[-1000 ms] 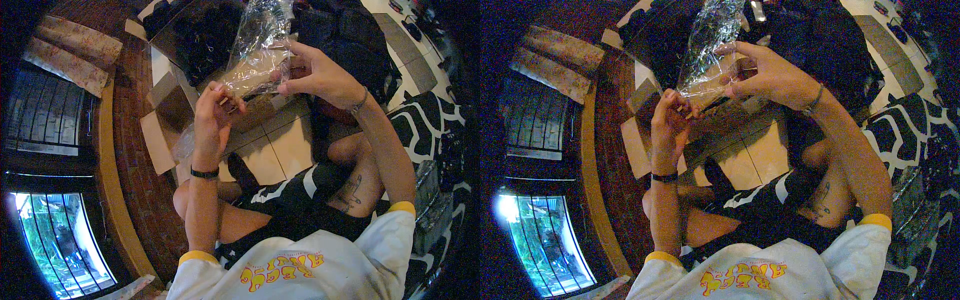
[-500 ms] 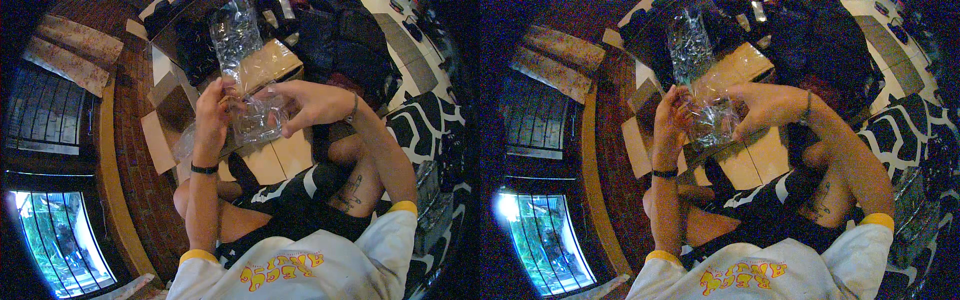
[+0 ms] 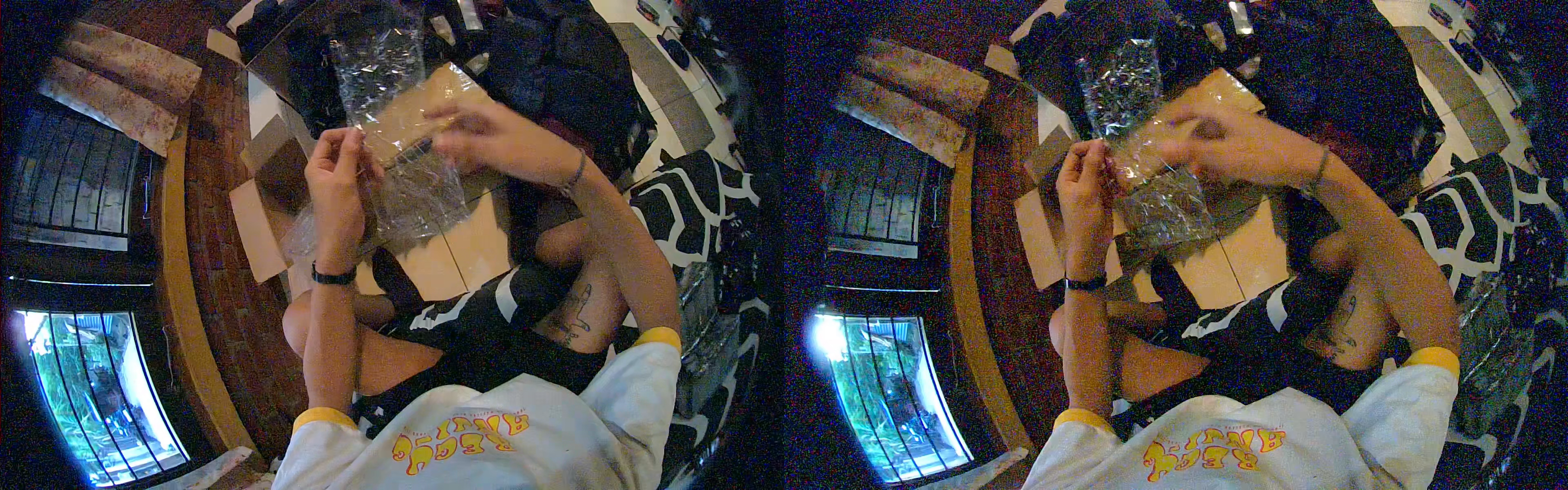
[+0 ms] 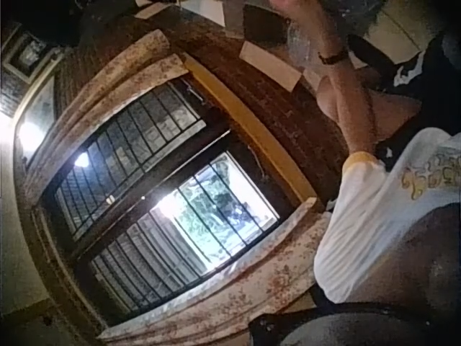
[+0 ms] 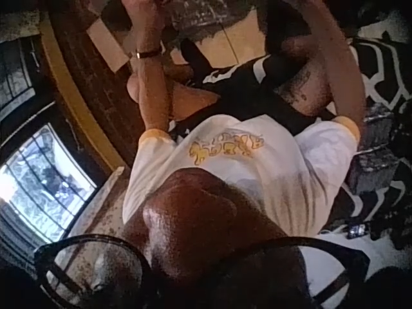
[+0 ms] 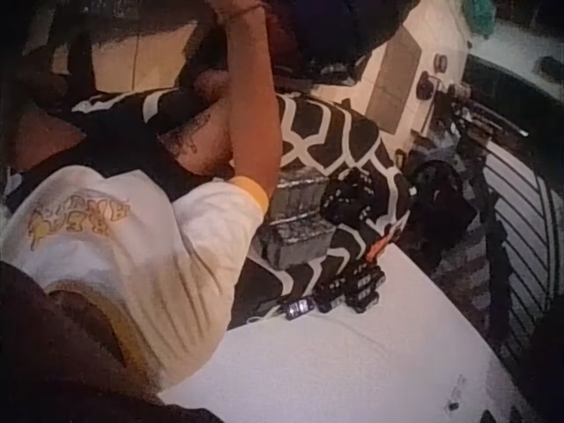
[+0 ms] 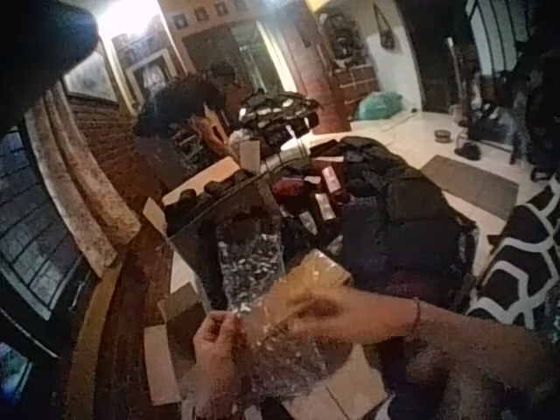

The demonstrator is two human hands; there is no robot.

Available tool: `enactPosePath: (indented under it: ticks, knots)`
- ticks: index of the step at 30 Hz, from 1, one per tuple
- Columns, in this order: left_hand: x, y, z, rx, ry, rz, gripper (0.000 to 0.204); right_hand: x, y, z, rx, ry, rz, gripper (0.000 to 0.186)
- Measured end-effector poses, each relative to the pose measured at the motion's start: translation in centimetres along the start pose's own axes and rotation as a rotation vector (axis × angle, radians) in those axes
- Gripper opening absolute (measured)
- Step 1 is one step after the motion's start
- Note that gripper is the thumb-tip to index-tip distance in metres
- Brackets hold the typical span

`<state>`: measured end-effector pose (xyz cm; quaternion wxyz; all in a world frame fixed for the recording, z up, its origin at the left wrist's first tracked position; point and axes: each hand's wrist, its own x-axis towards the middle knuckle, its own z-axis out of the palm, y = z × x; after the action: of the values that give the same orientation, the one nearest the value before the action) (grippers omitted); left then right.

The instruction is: Packing objects into plastic bags and a cardboard box.

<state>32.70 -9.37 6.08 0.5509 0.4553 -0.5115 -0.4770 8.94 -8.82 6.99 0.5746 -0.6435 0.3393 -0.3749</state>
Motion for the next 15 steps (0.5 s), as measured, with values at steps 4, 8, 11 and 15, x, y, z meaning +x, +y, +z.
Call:
enactPosePath:
  ticks: [4,8,11,15]
  knots:
    - [-1.3,-0.1,1.9,0.072,-0.065,-0.019,0.019,1.3,-0.1,-0.3,0.064,0.302,0.110,0.042]
    - [-1.6,-0.1,2.4,-0.030,-0.095,-0.009,0.016,1.3,-0.2,-0.8,0.047,0.423,0.135,0.034]
    - [-1.4,0.0,1.9,-0.029,-0.139,0.004,0.015,0.8,-0.4,-1.2,0.073,0.437,0.089,0.033]
    - [-1.3,-0.3,1.8,-0.072,-0.124,0.041,0.015,0.8,-0.3,-1.4,-0.008,0.387,0.084,0.034]
